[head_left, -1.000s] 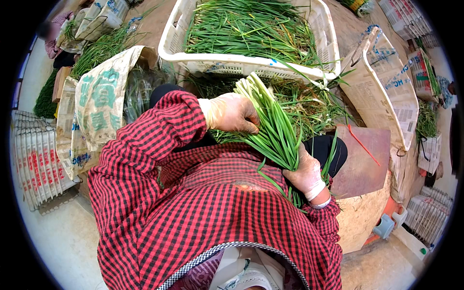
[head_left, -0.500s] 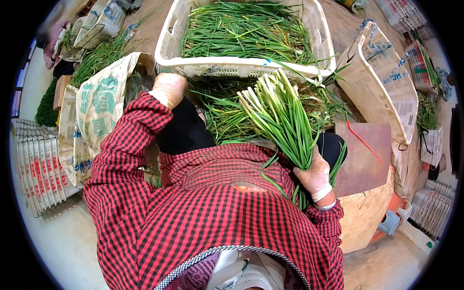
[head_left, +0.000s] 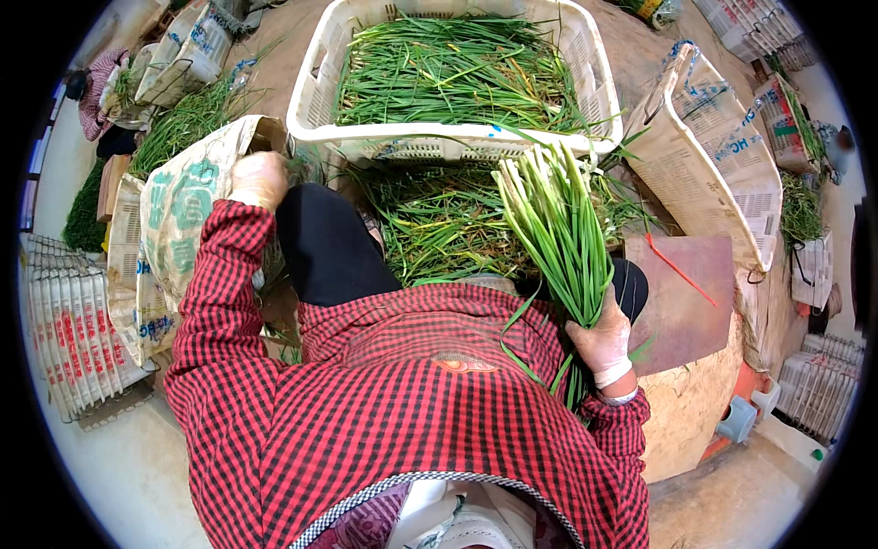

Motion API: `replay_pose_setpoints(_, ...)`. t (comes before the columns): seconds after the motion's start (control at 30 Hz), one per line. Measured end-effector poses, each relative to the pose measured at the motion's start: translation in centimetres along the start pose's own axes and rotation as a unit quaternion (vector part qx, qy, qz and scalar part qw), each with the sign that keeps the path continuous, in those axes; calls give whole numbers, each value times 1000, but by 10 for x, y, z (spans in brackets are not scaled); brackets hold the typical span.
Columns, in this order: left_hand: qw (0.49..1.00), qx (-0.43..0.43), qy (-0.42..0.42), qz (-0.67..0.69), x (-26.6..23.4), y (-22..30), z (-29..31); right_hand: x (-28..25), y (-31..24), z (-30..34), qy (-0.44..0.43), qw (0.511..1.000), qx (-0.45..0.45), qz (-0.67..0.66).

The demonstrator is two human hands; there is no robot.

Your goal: The person cleans and sorts bundles of green vegetables by hand, removing loose leaves and debris, and then places the cleaned bundles into a white plastic crate.

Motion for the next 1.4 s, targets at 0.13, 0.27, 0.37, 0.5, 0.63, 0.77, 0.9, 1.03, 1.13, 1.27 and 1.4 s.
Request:
replay_pose_setpoints(0.13, 918, 195, 281, 200, -79, 66, 44, 6, -6, -5, -4, 1000, 8, -14)
replay_pose_setpoints(0.27, 816, 291, 309, 394, -152, 129, 74, 17, -17, -8, -32, 999, -13, -25)
replay_pose_setpoints(0.37, 801, 375, 301, 358, -163, 167, 81, 24, -22, -7, -36, 997, -30, -55)
replay_pose_setpoints(0.5, 749, 412, 293, 429, -157, 180, 79, 29, -32, -9, -59, 995, -14, -79)
replay_pose_setpoints(0.63, 735, 413, 274, 463, -153, 178, 74, 31, -31, -10, -63, 991, -13, -121)
replay_pose_setpoints(0.77, 761, 355, 356, 409, -159, 165, 76, 30, -27, -11, -66, 990, -9, -128)
replay_pose_setpoints(0.9, 857, 248, 388, 233, -147, 140, 44, 27, -24, -9, -63, 990, -13, -125)
replay_pose_setpoints(1.03, 974, 96, 199, 56, -71, 92, -3, 23, -26, -10, -35, 991, -24, -125)
replay_pose_setpoints(1.13, 874, 101, 355, 315, -104, 87, 35, 25, -22, -11, -36, 995, -20, -88)
replay_pose_setpoints(1.27, 702, 151, -30, 696, -108, 154, 70, 33, -18, -12, -66, 988, 1, -136)
replay_pose_setpoints(1.4, 758, 186, -2, 625, -104, 197, 79, 48, -12, -10, -116, 948, 42, -293)
Point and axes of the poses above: each hand's wrist, its own z-axis away from the middle knuckle, its own x-axis out of the palm, y = z × x, the point moved 8 cm from there along -z, towards the middle knuckle, and after that the axes turned 13 degrees about -z, right-handed, at the moved point
